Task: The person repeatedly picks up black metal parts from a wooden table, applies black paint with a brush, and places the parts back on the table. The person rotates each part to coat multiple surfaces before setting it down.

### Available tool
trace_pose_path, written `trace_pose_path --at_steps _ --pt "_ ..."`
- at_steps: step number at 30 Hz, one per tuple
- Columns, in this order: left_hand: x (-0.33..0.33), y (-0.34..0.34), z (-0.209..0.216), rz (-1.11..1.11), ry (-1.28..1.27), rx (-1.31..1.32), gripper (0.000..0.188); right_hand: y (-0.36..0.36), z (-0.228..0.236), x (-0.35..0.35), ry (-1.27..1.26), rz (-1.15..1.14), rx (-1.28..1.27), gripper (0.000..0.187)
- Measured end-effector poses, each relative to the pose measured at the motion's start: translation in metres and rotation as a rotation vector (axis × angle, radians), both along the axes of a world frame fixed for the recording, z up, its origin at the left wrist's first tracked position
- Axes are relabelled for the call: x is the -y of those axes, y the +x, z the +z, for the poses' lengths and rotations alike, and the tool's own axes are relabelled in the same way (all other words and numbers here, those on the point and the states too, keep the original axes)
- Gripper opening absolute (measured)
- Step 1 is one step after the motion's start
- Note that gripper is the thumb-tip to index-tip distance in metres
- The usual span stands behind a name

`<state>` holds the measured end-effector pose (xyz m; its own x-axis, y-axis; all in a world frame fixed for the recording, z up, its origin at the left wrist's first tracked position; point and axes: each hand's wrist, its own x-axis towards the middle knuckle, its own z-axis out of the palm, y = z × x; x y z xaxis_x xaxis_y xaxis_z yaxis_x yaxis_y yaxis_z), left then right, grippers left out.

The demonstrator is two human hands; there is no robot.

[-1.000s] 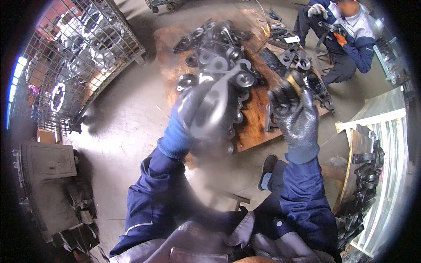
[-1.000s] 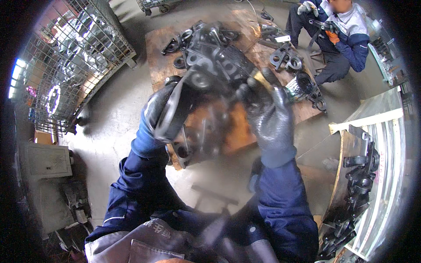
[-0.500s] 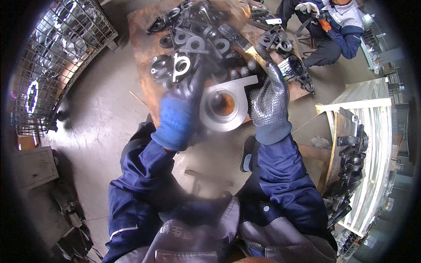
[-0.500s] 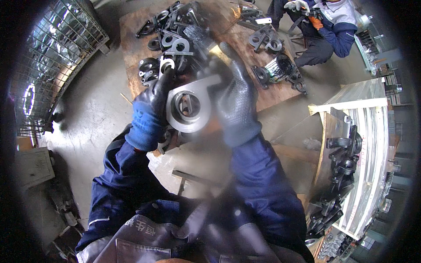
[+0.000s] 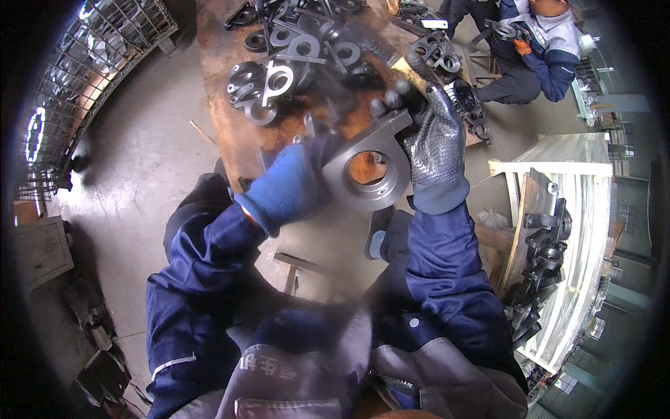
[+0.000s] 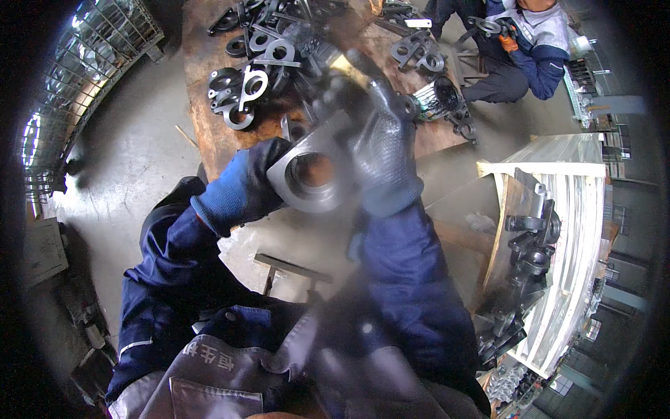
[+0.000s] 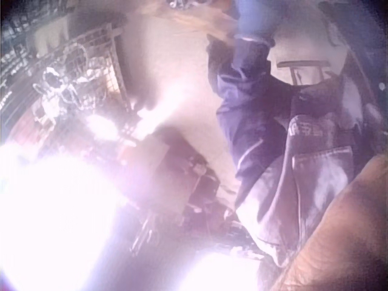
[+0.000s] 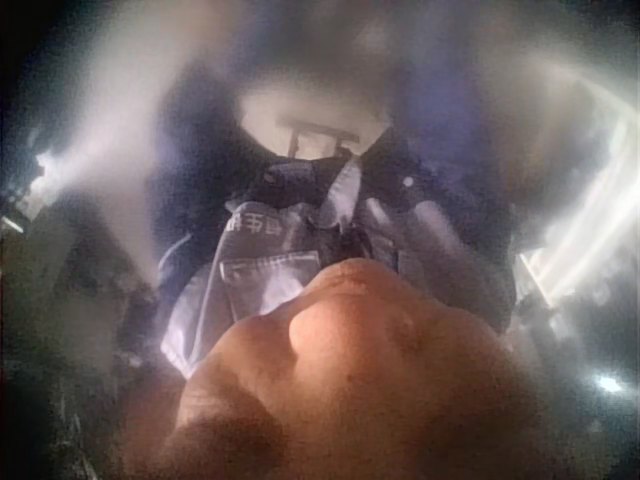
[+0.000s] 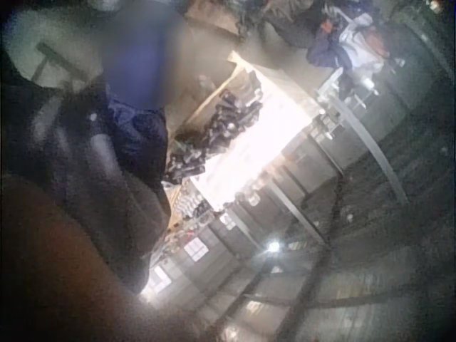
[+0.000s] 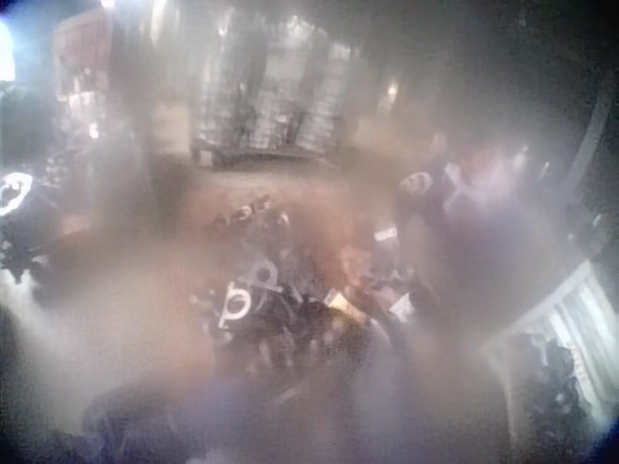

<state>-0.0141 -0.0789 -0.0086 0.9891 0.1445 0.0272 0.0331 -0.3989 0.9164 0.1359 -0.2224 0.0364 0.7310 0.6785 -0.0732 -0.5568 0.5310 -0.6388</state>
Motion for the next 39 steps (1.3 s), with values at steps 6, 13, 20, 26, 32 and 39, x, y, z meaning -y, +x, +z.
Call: trace_pose_path --at_steps 6,13,20,26,32,39 --pt "0.014 0.006 0.013 0.200 0.297 0.169 0.050 0.006 0.008 0.005 0.010 -0.084 0.066 0.041" --pt "-0.003 0.007 0.013 0.340 0.668 0.143 0.060 0.025 -0.010 0.013 0.097 -0.060 -0.031 0.039" --pt "-0.037 -0.002 0.019 0.572 0.374 0.360 0.044 0.021 -0.004 0.039 0.129 -0.091 0.054 0.038" --pt "-0.050 -0.005 0.026 0.673 0.517 0.230 0.038 -0.007 0.006 0.037 -0.355 0.078 0.928 0.042" --pt "-0.047 0.000 0.023 0.640 0.487 0.316 0.042 -0.029 0.000 0.016 -0.430 0.264 1.011 0.038" --pt "-0.048 0.004 0.008 0.615 0.672 0.401 0.058 -0.025 -0.006 0.003 -0.527 0.160 1.469 0.039"
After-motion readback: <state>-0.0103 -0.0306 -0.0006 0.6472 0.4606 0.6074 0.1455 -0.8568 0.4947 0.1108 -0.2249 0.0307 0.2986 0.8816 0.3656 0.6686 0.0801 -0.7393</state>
